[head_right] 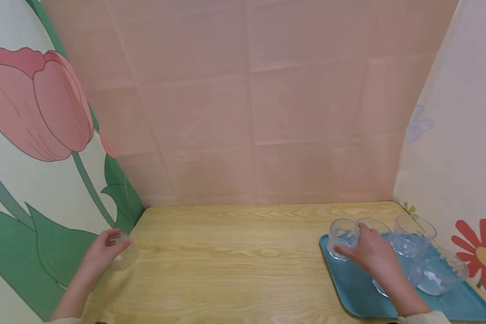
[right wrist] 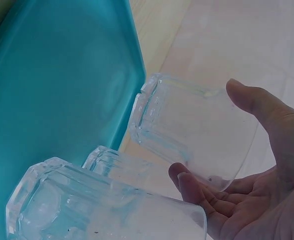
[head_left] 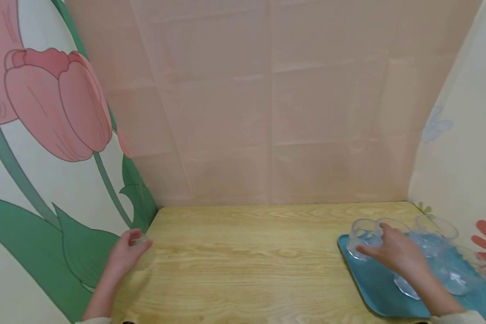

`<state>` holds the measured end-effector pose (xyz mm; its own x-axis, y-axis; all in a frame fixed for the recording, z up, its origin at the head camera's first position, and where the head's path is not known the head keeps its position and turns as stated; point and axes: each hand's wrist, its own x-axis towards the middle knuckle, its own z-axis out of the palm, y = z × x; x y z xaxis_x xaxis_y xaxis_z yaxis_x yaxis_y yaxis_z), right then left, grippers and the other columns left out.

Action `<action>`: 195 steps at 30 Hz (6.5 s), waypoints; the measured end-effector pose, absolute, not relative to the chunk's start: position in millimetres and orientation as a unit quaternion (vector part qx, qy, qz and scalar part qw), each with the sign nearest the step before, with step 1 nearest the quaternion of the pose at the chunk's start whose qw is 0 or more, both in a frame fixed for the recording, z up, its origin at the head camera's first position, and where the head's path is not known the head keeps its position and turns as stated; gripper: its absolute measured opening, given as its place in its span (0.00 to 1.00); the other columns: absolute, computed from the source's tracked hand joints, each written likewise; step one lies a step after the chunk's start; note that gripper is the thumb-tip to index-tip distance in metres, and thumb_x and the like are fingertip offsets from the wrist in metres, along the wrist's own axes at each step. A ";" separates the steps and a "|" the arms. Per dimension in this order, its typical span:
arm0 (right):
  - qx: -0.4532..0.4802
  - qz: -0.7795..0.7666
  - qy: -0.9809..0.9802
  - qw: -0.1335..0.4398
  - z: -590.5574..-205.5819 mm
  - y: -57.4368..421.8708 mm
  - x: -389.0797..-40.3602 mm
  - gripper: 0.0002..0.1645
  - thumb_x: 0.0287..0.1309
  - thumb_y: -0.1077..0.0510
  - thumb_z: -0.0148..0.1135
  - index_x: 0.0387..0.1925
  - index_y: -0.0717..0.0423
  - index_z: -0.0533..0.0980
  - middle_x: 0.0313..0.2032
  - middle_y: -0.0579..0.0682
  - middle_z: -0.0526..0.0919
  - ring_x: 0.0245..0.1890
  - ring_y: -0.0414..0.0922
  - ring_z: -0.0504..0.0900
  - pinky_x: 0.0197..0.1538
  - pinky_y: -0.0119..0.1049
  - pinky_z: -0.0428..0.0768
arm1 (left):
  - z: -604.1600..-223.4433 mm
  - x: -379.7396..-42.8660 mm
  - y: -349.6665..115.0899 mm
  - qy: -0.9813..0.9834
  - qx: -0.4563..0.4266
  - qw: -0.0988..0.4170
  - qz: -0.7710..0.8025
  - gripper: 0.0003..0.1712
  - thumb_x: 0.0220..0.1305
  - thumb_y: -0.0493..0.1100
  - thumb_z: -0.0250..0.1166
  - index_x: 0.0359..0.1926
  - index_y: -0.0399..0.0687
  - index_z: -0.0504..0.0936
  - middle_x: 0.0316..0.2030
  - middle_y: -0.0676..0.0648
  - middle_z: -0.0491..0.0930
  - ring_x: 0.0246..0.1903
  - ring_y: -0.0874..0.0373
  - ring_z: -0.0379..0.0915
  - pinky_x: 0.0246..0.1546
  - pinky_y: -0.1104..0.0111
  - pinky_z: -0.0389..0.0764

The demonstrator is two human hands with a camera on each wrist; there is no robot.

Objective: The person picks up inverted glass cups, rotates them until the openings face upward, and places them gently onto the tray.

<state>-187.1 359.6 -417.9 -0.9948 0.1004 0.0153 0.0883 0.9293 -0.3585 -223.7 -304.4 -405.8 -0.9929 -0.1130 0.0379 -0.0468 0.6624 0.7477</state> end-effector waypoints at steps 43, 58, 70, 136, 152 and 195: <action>-0.092 0.170 -0.980 0.041 -437.3 355.6 -204.1 0.80 0.44 0.19 0.67 0.67 0.85 0.50 0.55 0.87 0.64 0.49 0.82 0.69 0.44 0.71 0.74 | -424.4 -239.7 -336.0 -0.954 0.062 0.059 -0.286 0.46 0.65 0.52 0.66 0.69 0.23 0.59 0.62 0.17 0.61 0.60 0.19 0.56 0.56 0.34 0.66; -0.100 0.164 -0.981 0.010 -445.2 356.3 -209.6 0.81 0.47 0.19 0.64 0.67 0.88 0.47 0.57 0.88 0.62 0.51 0.81 0.69 0.47 0.69 0.75 | -433.5 -252.2 -341.8 -0.964 0.057 0.060 -0.254 0.49 0.62 0.51 0.68 0.66 0.16 0.56 0.57 0.13 0.62 0.55 0.18 0.64 0.55 0.34 0.70; -0.091 0.171 -0.981 -0.029 -439.9 354.2 -211.2 0.84 0.46 0.16 0.62 0.67 0.89 0.46 0.59 0.88 0.61 0.52 0.81 0.69 0.47 0.69 0.75 | -434.2 -260.9 -354.2 -0.977 0.017 0.034 -0.209 0.45 0.61 0.50 0.69 0.59 0.13 0.63 0.49 0.16 0.71 0.50 0.22 0.70 0.51 0.38 0.74; -0.044 0.220 -0.970 0.092 -402.5 332.3 -194.0 0.56 0.69 0.29 0.51 0.69 0.77 0.58 0.62 0.83 0.63 0.56 0.78 0.69 0.49 0.72 0.72 | -399.7 -249.2 -323.7 -0.977 -0.005 -0.053 -0.206 0.51 0.59 0.55 0.72 0.57 0.09 0.61 0.47 0.19 0.73 0.43 0.33 0.76 0.44 0.46 0.79; -0.035 0.342 -0.931 0.118 -397.7 312.4 -179.2 0.51 0.71 0.30 0.49 0.73 0.69 0.58 0.64 0.75 0.70 0.62 0.71 0.72 0.54 0.66 0.76 | -387.8 -232.9 -297.9 -0.968 -0.022 -0.010 -0.250 0.54 0.56 0.56 0.75 0.63 0.17 0.61 0.55 0.19 0.72 0.53 0.24 0.72 0.50 0.41 0.77; 0.037 0.505 -0.858 0.082 -406.7 253.9 -154.7 0.38 0.73 0.43 0.56 0.72 0.62 0.62 0.68 0.63 0.71 0.66 0.59 0.74 0.55 0.31 0.77 | -388.1 -193.6 -177.6 -0.812 -0.057 -0.026 -0.580 0.51 0.57 0.47 0.78 0.74 0.37 0.60 0.64 0.30 0.73 0.62 0.38 0.73 0.56 0.50 0.80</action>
<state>-154.7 253.9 -406.7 -0.9837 0.0192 0.1789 -0.1471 0.4868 -0.8610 -193.6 -177.6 -388.1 -0.9922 0.1223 0.0229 0.0613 0.3207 0.9452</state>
